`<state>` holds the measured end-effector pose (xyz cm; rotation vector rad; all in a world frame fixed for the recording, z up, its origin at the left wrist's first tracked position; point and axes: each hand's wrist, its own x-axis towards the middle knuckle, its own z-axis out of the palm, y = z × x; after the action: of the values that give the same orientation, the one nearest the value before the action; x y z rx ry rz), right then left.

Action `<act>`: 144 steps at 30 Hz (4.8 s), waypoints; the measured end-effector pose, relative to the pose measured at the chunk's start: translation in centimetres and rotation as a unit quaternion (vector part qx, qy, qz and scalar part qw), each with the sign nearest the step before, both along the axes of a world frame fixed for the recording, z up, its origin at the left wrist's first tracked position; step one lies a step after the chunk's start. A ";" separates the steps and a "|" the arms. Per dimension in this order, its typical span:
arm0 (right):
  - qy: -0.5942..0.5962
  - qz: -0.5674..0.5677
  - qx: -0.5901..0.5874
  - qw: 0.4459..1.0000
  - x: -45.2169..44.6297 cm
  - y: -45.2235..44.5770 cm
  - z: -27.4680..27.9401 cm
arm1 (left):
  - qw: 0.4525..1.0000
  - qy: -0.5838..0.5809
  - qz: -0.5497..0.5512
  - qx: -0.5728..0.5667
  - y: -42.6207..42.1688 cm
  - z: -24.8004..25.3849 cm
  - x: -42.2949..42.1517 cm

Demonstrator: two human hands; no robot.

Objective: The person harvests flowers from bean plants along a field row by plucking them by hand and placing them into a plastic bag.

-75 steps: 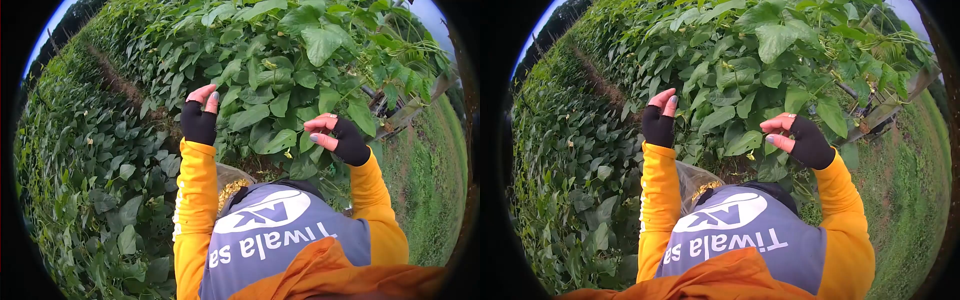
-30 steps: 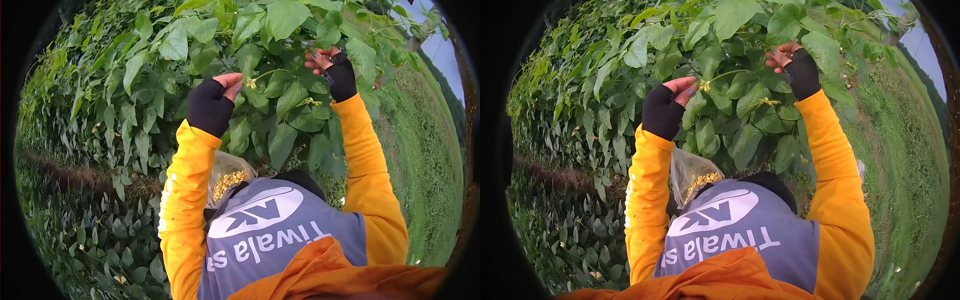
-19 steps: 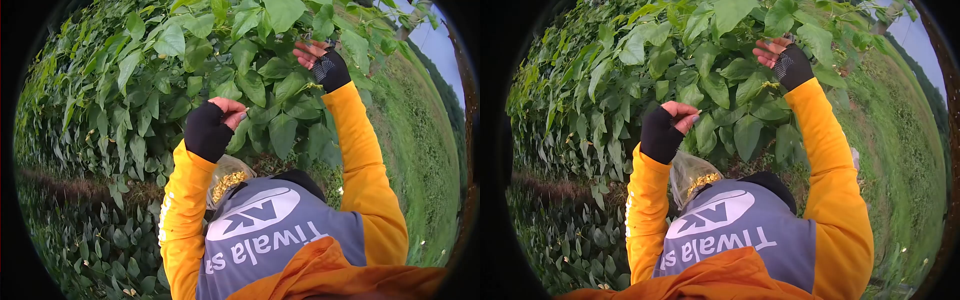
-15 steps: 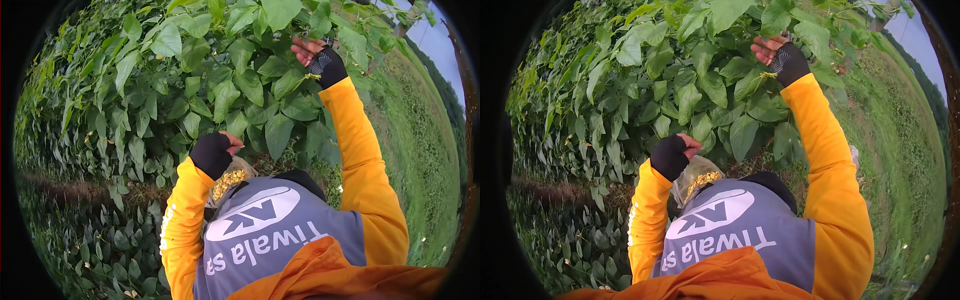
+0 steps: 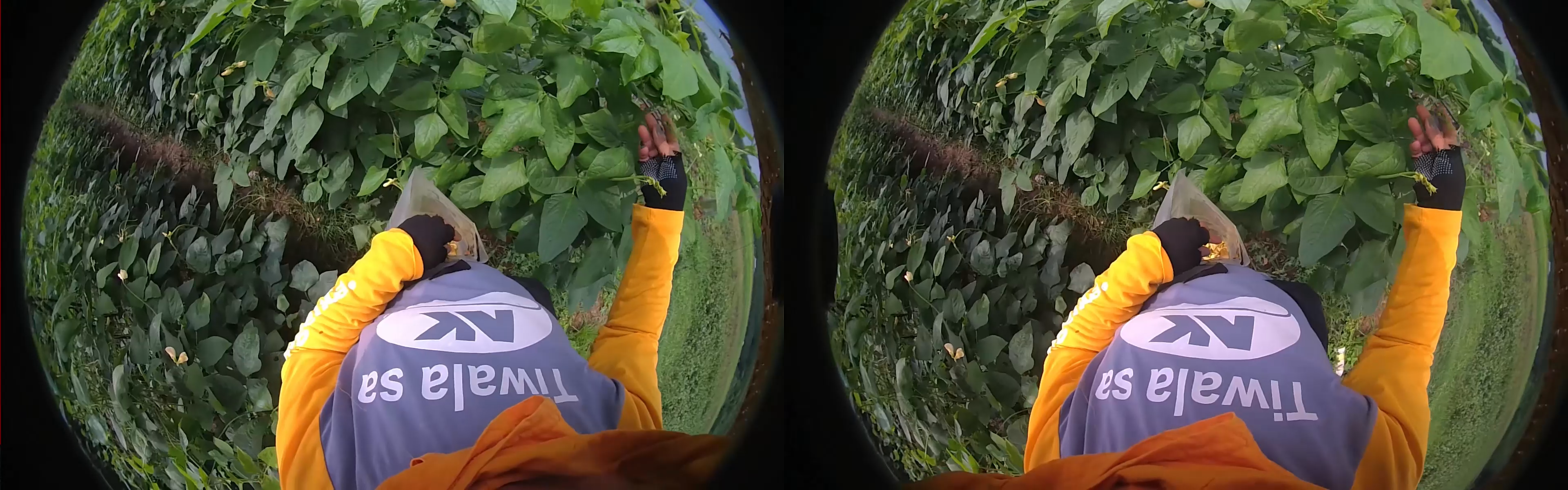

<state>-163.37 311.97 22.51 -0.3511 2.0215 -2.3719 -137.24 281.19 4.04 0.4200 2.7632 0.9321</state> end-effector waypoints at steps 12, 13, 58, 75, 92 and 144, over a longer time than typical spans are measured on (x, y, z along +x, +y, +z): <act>0.098 -0.127 0.312 0.936 9.6 4.9 5.0 | 0.645 0.116 0.523 0.545 -14.6 -1.9 1.3; 0.136 -0.154 0.326 0.923 11.3 4.1 5.7 | 0.620 0.141 0.532 0.560 -17.2 -2.4 1.3; -0.303 0.367 0.304 0.825 7.0 -29.1 -43.1 | 0.957 -0.266 0.069 -0.093 -6.5 -4.1 8.2; -0.553 0.400 0.011 0.730 7.3 -31.3 -40.3 | 0.966 -0.197 0.160 -0.050 -6.8 -4.6 10.4; -0.556 0.409 -0.067 0.720 8.2 -30.5 -41.2 | 0.809 -0.005 0.496 0.315 -14.1 -4.8 7.3; -0.265 0.357 0.291 0.847 11.5 -30.8 -36.5 | 0.511 -0.346 0.451 0.645 -17.4 -19.9 -5.1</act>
<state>-151.83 281.16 -13.98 -0.3019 1.7730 -1.1764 -142.38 263.78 -15.83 -1.1401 0.8790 2.4742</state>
